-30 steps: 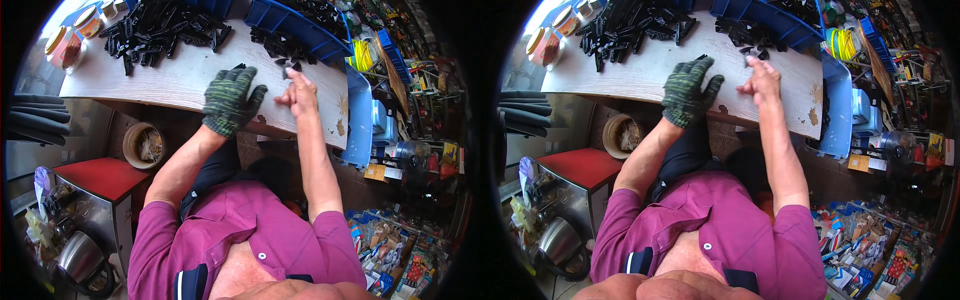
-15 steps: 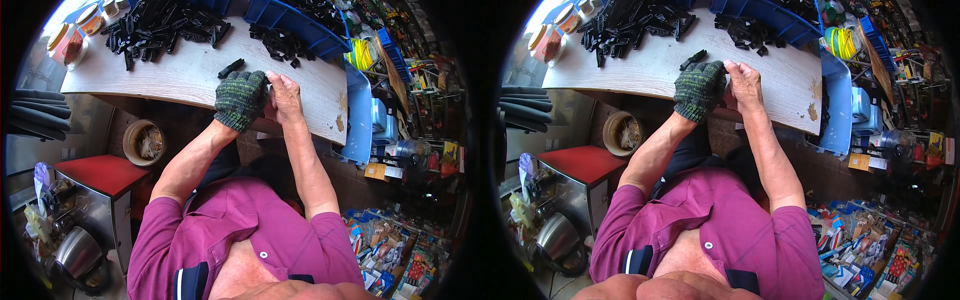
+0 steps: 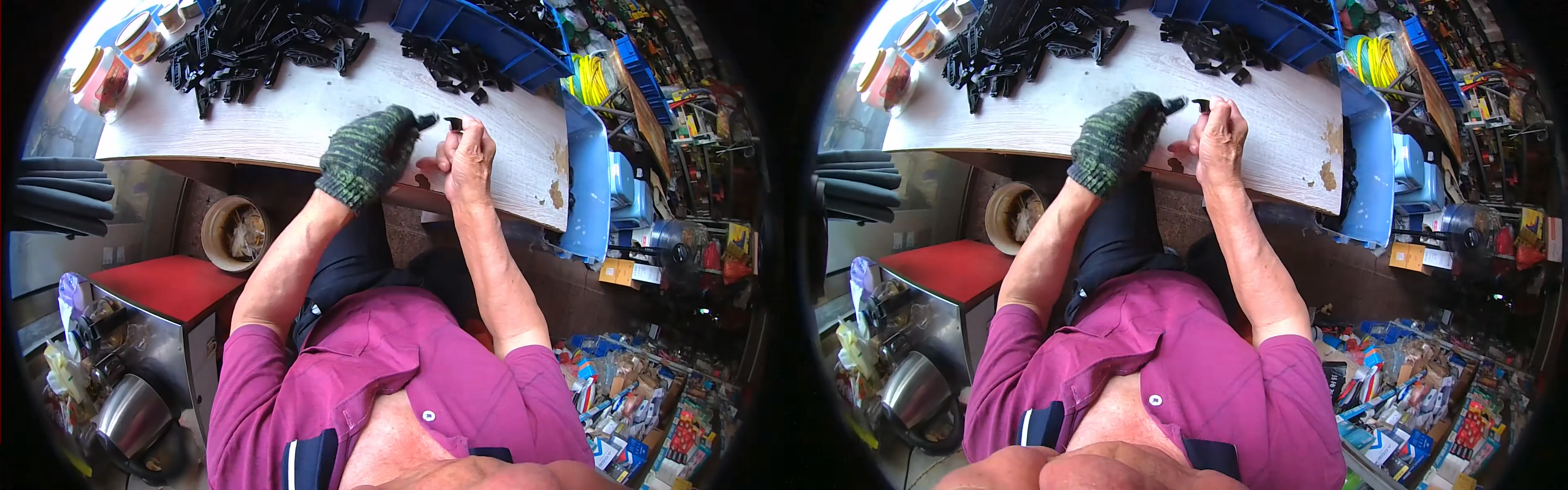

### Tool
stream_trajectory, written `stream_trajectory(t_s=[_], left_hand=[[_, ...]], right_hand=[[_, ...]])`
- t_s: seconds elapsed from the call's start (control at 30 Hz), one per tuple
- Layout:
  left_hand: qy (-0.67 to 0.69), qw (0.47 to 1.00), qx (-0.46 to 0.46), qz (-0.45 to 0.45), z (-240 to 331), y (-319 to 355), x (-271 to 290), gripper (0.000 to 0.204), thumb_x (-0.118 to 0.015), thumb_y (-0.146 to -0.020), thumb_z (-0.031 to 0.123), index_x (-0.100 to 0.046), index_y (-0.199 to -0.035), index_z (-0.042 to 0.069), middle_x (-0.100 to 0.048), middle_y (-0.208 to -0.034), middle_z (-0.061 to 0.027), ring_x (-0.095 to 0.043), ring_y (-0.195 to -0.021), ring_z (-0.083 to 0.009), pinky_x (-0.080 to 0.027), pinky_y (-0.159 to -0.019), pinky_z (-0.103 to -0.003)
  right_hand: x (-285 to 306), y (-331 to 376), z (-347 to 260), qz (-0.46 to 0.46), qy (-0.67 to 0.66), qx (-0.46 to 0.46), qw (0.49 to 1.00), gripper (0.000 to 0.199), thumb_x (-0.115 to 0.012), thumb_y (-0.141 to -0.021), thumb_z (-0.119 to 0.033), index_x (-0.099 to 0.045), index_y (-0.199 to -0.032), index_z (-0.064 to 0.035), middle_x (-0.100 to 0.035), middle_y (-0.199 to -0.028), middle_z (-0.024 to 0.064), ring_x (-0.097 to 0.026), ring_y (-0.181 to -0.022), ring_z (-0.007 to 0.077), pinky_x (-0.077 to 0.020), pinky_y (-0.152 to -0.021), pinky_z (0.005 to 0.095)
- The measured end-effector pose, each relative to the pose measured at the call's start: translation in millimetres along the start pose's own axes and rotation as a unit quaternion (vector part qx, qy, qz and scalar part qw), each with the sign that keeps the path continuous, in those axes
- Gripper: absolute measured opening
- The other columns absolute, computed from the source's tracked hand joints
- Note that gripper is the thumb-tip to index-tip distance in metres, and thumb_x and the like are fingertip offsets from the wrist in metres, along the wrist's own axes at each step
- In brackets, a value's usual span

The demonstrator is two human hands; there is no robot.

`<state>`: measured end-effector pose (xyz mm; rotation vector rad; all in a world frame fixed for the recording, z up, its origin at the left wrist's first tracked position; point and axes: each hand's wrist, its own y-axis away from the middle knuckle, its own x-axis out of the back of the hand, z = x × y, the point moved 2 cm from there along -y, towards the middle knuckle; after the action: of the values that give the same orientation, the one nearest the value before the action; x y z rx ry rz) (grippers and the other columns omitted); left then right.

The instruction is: The person sorts and inspects small black plastic components by hand at a workbench.

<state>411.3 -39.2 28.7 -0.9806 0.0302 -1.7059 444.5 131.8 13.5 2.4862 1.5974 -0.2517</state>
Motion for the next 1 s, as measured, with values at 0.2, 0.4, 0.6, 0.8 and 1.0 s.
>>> stream_trajectory(t_s=[0.2, 0.4, 0.6, 0.8, 1.0], left_hand=[[0.129, 0.991, 0.02, -0.043, 4.6, 3.1, -14.2, 0.019, -0.06, -0.096, 0.017, -0.065, -0.11, 0.005, -0.069, -0.096, -0.0181, -0.068, -0.09, -0.0368, -0.054, -0.075, -0.042], [0.131, 0.986, 0.096, -0.047, 4.6, -0.7, -19.8, 0.022, -0.055, -0.099, 0.021, -0.064, -0.112, 0.005, -0.069, -0.098, -0.0186, -0.068, -0.089, -0.0368, -0.053, -0.076, -0.042], [0.181, 0.97, 0.14, -0.083, 2.5, -6.1, -20.0, 0.025, -0.055, -0.1, 0.023, -0.064, -0.114, 0.005, -0.069, -0.104, -0.0174, -0.067, -0.097, -0.0353, -0.052, -0.082, -0.041], [0.167, 0.974, 0.124, -0.093, -2.3, -5.8, -17.1, 0.027, -0.051, -0.099, 0.029, -0.062, -0.115, 0.01, -0.066, -0.106, -0.017, -0.065, -0.097, -0.0364, -0.051, -0.079, -0.049], [0.156, 0.98, 0.071, -0.101, -5.8, -6.4, -17.3, 0.027, -0.052, -0.098, 0.029, -0.062, -0.115, 0.01, -0.065, -0.108, -0.0167, -0.063, -0.098, -0.0384, -0.05, -0.08, -0.05]], right_hand=[[-16.3, 10.3, -12.2, 0.075, 0.026, -0.033, 0.996, 0.031, -0.042, -0.1, -0.035, -0.046, -0.082, -0.0099, -0.037, -0.052, -0.0017, -0.041, -0.037, 0.0114, -0.0518, -0.037, 0.032], [-16.1, 11.3, -9.4, 0.049, 0.044, -0.008, 0.998, 0.032, -0.042, -0.101, -0.035, -0.046, -0.084, -0.0085, -0.039, -0.049, 0.0017, -0.045, -0.037, 0.0124, -0.0515, -0.037, 0.0315], [-14.3, 12.0, -7.7, 0.063, 0.045, -0.008, 0.997, 0.03, -0.043, -0.101, -0.033, -0.046, -0.084, -0.008, -0.041, -0.049, 0.0022, -0.045, -0.035, 0.0135, -0.0514, -0.038, 0.0315], [-21.1, 15.4, -8.3, 0.088, 0.022, -0.002, 0.996, 0.027, -0.044, -0.1, -0.031, -0.049, -0.086, -0.0083, -0.037, -0.049, 0.0005, -0.038, -0.035, 0.0116, -0.0506, -0.038, 0.0332], [-18.8, 16.3, -8.9, 0.093, 0.04, -0.004, 0.995, 0.027, -0.044, -0.1, -0.031, -0.046, -0.087, -0.008, -0.041, -0.049, 0.0022, -0.05, -0.036, 0.0171, -0.0531, -0.038, 0.0329]])
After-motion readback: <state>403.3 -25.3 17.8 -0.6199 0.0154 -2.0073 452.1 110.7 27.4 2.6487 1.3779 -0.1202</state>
